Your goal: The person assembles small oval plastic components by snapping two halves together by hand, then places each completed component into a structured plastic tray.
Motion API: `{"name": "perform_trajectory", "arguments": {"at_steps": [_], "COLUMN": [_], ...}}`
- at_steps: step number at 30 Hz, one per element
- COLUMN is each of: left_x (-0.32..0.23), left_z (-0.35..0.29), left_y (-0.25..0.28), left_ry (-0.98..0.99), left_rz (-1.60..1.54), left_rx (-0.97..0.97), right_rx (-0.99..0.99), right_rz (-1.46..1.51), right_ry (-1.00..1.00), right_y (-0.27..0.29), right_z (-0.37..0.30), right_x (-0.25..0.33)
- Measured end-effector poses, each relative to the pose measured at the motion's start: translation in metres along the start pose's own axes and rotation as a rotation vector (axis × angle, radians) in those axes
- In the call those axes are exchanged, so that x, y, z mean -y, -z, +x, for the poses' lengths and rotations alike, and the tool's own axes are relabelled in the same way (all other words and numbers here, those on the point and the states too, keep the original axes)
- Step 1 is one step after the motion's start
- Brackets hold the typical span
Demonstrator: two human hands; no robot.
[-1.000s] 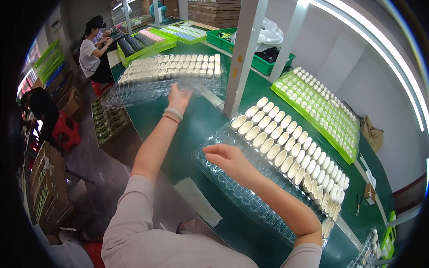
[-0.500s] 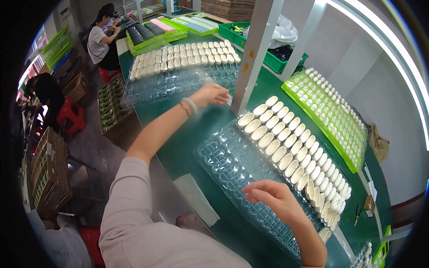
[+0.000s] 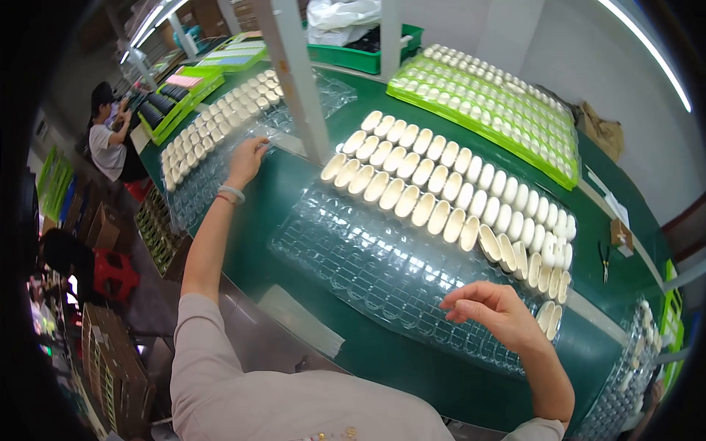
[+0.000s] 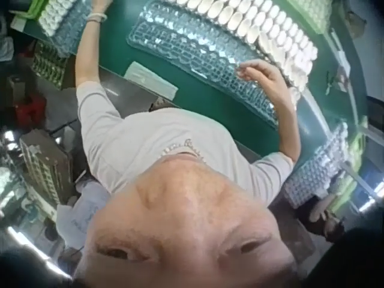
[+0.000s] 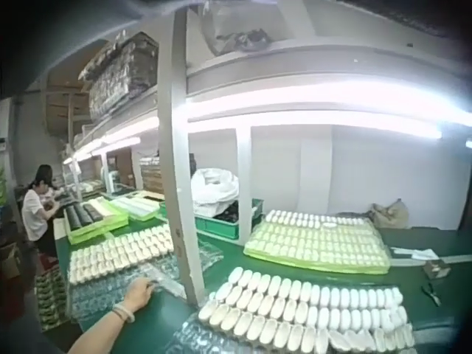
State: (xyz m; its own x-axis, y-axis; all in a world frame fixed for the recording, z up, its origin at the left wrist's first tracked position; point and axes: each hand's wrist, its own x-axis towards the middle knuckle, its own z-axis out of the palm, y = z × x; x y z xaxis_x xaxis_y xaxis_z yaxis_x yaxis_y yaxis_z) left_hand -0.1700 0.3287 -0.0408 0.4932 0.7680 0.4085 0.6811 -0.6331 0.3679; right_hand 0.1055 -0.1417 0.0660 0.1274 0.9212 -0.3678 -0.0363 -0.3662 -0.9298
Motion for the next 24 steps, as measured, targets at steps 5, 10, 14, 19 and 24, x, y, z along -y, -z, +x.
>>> {"name": "perform_trajectory", "arguments": {"at_steps": [5,10,14,19,24], "left_x": [-0.054,-0.073,-0.067,-0.042,-0.041], "left_z": [0.005,-0.011,0.005,0.077,0.141], "left_y": [-0.019,-0.013,0.009,0.025,-0.037], "left_ry": [-0.177,-0.177,-0.102,-0.176,-0.373], "left_rz": [-0.119,-0.103,-0.211,-0.025,-0.313], "left_rx": [-0.019,0.056,0.335,0.216,0.080], "right_rx": [-0.069,-0.131,-0.160,-0.129,-0.187], "right_rz": [0.001,0.030,0.033,-0.197,-1.207], "right_ry": [-0.006,-0.051,-0.071,-0.027,0.653], "right_y": [0.020,0.031,0.040,0.038,0.039], "right_z": [-0.021,-0.040,-0.041,0.010,0.135], "right_x": [-0.011,-0.021,-0.024,0.002,0.038]}}
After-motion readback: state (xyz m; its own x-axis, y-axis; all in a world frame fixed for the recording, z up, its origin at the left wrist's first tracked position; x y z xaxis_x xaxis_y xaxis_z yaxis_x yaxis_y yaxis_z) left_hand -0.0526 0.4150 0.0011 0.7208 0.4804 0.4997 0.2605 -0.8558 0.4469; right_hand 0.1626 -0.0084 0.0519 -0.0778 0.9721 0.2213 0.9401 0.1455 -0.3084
